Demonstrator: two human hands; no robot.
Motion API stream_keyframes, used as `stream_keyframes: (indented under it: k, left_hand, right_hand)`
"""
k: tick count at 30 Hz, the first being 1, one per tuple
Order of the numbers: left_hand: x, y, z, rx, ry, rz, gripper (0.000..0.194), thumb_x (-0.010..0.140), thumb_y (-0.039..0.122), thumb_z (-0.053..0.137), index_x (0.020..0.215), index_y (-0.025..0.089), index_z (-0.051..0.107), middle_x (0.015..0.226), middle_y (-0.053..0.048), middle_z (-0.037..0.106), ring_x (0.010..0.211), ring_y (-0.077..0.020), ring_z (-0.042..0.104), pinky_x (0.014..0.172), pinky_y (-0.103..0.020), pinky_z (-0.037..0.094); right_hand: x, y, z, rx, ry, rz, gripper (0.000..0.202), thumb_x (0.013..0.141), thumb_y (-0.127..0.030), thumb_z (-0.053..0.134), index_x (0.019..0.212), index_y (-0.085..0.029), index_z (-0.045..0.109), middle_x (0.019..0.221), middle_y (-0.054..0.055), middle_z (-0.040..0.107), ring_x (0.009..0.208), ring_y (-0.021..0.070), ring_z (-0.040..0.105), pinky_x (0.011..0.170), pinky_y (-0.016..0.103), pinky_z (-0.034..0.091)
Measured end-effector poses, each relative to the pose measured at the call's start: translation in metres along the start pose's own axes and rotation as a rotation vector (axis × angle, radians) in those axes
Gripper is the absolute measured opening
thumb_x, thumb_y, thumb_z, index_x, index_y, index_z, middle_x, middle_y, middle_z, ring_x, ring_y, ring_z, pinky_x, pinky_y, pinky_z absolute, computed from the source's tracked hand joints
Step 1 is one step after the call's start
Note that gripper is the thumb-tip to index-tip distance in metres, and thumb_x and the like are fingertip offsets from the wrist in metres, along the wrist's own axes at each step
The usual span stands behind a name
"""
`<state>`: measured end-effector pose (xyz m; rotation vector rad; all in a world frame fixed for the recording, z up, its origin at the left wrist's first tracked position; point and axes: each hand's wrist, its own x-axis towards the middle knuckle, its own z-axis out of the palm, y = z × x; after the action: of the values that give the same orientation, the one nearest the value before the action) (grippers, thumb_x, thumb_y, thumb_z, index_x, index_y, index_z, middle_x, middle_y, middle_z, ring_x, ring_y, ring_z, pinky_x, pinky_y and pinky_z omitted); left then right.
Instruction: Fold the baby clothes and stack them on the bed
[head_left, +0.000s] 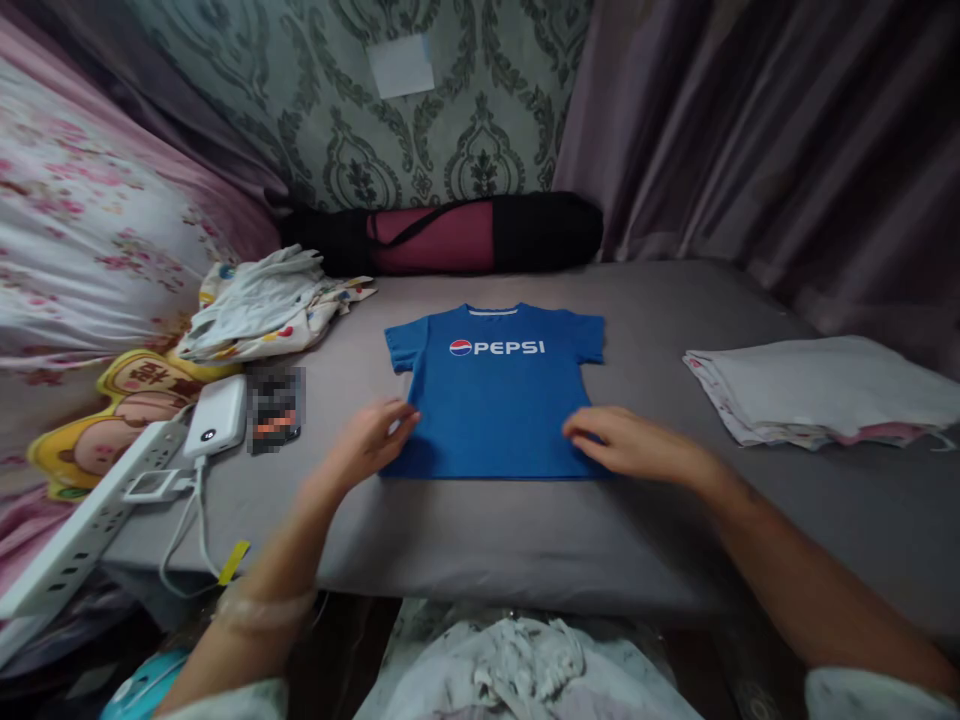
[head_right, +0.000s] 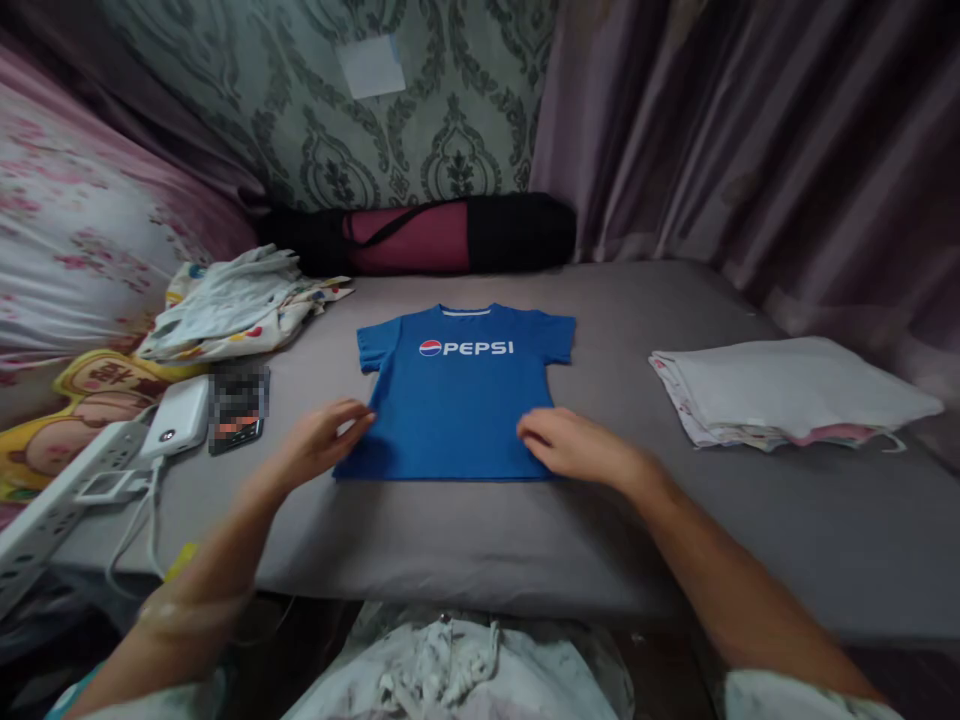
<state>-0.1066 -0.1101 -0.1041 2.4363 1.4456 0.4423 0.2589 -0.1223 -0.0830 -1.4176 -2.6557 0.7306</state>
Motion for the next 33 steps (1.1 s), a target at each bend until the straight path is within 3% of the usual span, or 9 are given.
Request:
stream_keyframes:
  k: [2,5,7,9,13,19,25,33]
  left_hand:
    - [0.034,0.009,0.023,0.003,0.05,0.096,0.028,0.095,0.03,0.038,0.104,0.018,0.061,0.102,-0.01,0.066,0.097,-0.0214,0.062,0.087,-0.035,0.05]
    - [0.078,0.024,0.063,0.037,-0.004,0.201,0.037,0.093,0.026,0.04,0.125,0.013,0.052,0.134,-0.017,0.054,0.128,-0.025,0.049,0.106,-0.041,0.04]
    - [0.094,0.029,0.082,0.079,-0.054,0.148,0.045,0.094,0.027,0.038,0.135,0.01,0.044,0.145,-0.02,0.044,0.138,-0.0272,0.037,0.113,-0.045,0.031]
    - [0.1,0.028,0.091,0.119,-0.084,0.068,0.053,0.096,0.033,0.035,0.142,0.008,0.037,0.151,-0.02,0.035,0.142,-0.0296,0.029,0.116,-0.048,0.024]
    - [0.093,0.002,0.087,0.177,-0.056,-0.048,0.066,0.096,0.052,0.031,0.147,0.01,0.032,0.155,-0.018,0.028,0.145,-0.0312,0.021,0.117,-0.051,0.018]
    - [0.081,-0.03,0.073,0.264,-0.013,-0.145,0.068,0.097,0.054,0.026,0.147,0.008,0.033,0.155,-0.017,0.029,0.145,-0.029,0.022,0.118,-0.045,0.018]
    - [0.069,-0.023,0.071,0.279,-0.066,-0.111,0.067,0.098,0.052,0.026,0.148,0.007,0.031,0.156,-0.018,0.026,0.146,-0.0283,0.018,0.118,-0.045,0.015]
    - [0.008,-0.005,0.059,0.205,-0.148,0.074,0.061,0.098,0.053,0.026,0.149,0.02,0.033,0.157,-0.012,0.026,0.146,-0.0254,0.019,0.118,-0.049,0.018]
  right_hand:
    - [0.044,-0.005,0.012,-0.014,0.174,0.038,0.039,0.095,-0.029,0.034,0.124,-0.019,0.059,0.126,0.011,0.062,0.118,0.0238,0.054,0.102,0.037,0.039]
    - [0.102,-0.012,0.041,-0.047,0.225,0.09,0.055,0.096,-0.037,0.032,0.144,-0.012,0.039,0.151,0.015,0.037,0.142,0.0271,0.029,0.115,0.044,0.023]
    - [0.124,-0.012,0.056,-0.081,0.213,0.111,0.06,0.097,-0.037,0.027,0.148,-0.006,0.031,0.156,0.017,0.025,0.146,0.0271,0.018,0.118,0.045,0.015]
    - [0.131,-0.006,0.064,-0.111,0.236,0.122,0.063,0.098,-0.041,0.022,0.149,-0.003,0.029,0.157,0.017,0.023,0.146,0.0266,0.014,0.118,0.045,0.01]
    - [0.123,0.019,0.062,-0.143,0.308,0.194,0.068,0.098,-0.05,0.02,0.149,-0.006,0.03,0.157,0.016,0.025,0.146,0.0264,0.015,0.119,0.046,0.008]
    - [0.113,0.065,0.052,-0.189,0.388,0.332,0.073,0.097,-0.054,0.017,0.149,-0.004,0.03,0.156,0.016,0.027,0.145,0.0283,0.019,0.118,0.044,0.013]
    - [0.095,0.075,0.047,-0.262,0.318,0.22,0.07,0.098,-0.05,0.02,0.149,-0.004,0.03,0.156,0.016,0.025,0.146,0.0277,0.016,0.119,0.045,0.01]
    - [0.024,0.059,0.055,-0.243,0.221,-0.013,0.062,0.099,-0.051,0.028,0.151,-0.017,0.029,0.158,0.013,0.02,0.146,0.0265,0.014,0.118,0.052,0.014]
